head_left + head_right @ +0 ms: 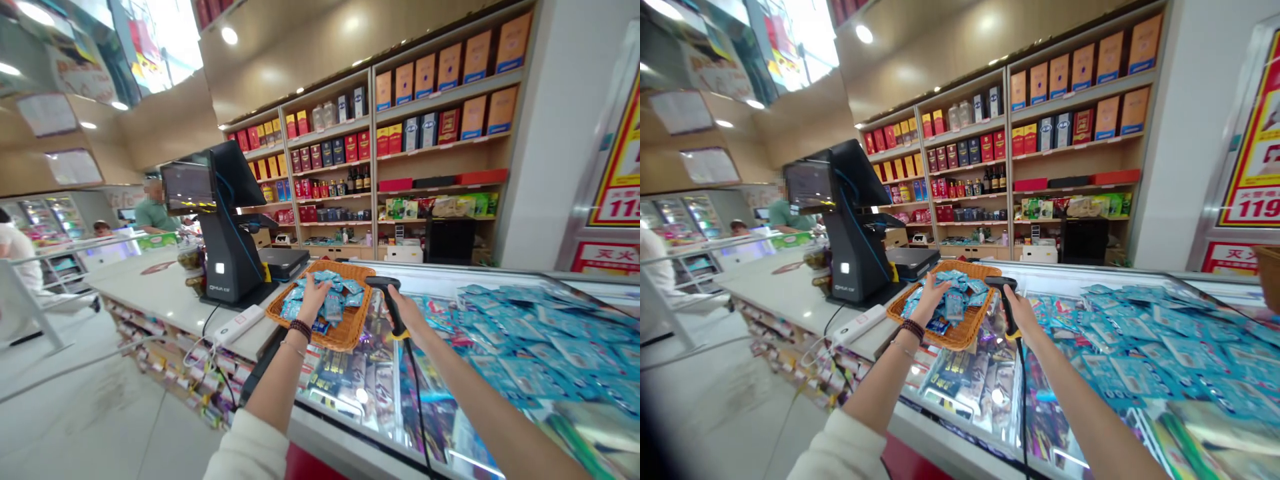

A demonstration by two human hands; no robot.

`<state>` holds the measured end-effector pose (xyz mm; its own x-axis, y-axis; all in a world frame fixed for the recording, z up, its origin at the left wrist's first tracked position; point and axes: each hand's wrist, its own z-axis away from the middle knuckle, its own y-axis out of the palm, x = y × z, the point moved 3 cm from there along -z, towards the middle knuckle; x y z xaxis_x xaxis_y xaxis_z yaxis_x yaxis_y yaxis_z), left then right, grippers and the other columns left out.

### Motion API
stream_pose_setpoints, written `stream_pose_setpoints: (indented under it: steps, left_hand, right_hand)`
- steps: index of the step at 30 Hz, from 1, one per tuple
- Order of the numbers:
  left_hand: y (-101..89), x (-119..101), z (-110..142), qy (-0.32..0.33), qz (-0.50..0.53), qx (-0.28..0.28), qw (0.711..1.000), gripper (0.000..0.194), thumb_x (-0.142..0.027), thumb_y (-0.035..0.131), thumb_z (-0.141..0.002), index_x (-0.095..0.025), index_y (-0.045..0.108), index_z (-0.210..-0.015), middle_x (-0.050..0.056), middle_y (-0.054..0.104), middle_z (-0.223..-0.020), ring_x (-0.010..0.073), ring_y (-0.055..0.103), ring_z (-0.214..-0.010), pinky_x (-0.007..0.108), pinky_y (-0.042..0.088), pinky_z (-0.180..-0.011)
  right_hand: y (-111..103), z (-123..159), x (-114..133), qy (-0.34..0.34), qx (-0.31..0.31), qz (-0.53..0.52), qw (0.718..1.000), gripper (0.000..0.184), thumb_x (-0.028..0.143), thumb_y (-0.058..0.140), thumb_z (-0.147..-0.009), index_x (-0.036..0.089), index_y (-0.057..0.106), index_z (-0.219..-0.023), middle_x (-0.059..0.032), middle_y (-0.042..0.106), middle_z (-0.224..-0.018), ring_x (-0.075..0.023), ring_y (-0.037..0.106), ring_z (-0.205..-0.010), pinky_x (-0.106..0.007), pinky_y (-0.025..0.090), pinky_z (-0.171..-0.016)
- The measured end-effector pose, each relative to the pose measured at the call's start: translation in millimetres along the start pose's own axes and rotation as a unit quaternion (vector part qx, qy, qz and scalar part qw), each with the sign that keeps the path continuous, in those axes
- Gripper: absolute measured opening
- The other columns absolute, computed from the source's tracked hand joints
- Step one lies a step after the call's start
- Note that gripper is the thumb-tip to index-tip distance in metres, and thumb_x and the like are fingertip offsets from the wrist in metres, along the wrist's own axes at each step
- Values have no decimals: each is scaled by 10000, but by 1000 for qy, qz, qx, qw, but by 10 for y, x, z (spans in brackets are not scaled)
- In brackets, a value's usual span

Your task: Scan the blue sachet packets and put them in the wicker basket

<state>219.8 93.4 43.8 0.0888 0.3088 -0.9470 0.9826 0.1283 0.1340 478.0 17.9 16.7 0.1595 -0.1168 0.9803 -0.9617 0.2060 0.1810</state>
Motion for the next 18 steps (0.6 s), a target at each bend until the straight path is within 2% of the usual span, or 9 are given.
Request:
stream_pose_setpoints:
  steps: [2,5,8,11,15,18]
  left_hand:
    - [100,3,96,-18,7,26,999,690,-177,896,-795,-202,651,-1440,184,692,-1500,293,690,-1365,345,586,-1080]
    - [422,71,286,-17,-6,84,996,510,-153,854,-824,-177,732,-1318,185,735,-1426,298,727,-1292,405,575,-1117]
    - [912,207,530,-1,-16,162,987,355,-139,831,-827,-161,779,-1178,182,764,-1364,277,769,-1154,423,594,-1083]
    - [1473,340,839,21,-24,241,970,302,-163,831,-828,-172,792,-1128,171,788,-1290,280,769,-1132,434,595,-1080]
    - [2181,418,1342,88,-62,317,942,416,-227,876,-802,-194,790,-1207,189,752,-1365,353,704,-1314,513,500,-1212]
    - [2645,448,1769,137,-138,379,905,740,-287,962,-714,-210,726,-1411,231,588,-1606,464,450,-1582,624,310,-1328]
  right_hand:
    - [-48,41,-8,2,-8,-5,1000,527,692,729,-912,215,623,-714,-7,628,-550,-120,516,-351,-230,417,-311]
    - [-273,124,27,6,-31,-2,1000,538,694,717,-926,222,607,-694,-3,604,-517,-120,499,-338,-230,413,-305]
    - [-672,271,148,-12,-67,-3,998,542,715,719,-917,225,610,-710,-2,602,-519,-127,508,-349,-236,425,-312]
    - [-1197,518,322,-43,-113,-7,993,534,723,734,-904,221,633,-755,-10,638,-580,-129,525,-381,-242,437,-322]
    - [-1939,929,510,-69,-197,-7,978,520,725,750,-896,220,661,-808,-4,644,-604,-127,531,-401,-244,452,-343]
    - [-2426,1198,563,-72,-263,-18,962,500,709,762,-892,215,689,-854,10,636,-617,-124,535,-412,-244,448,-350]
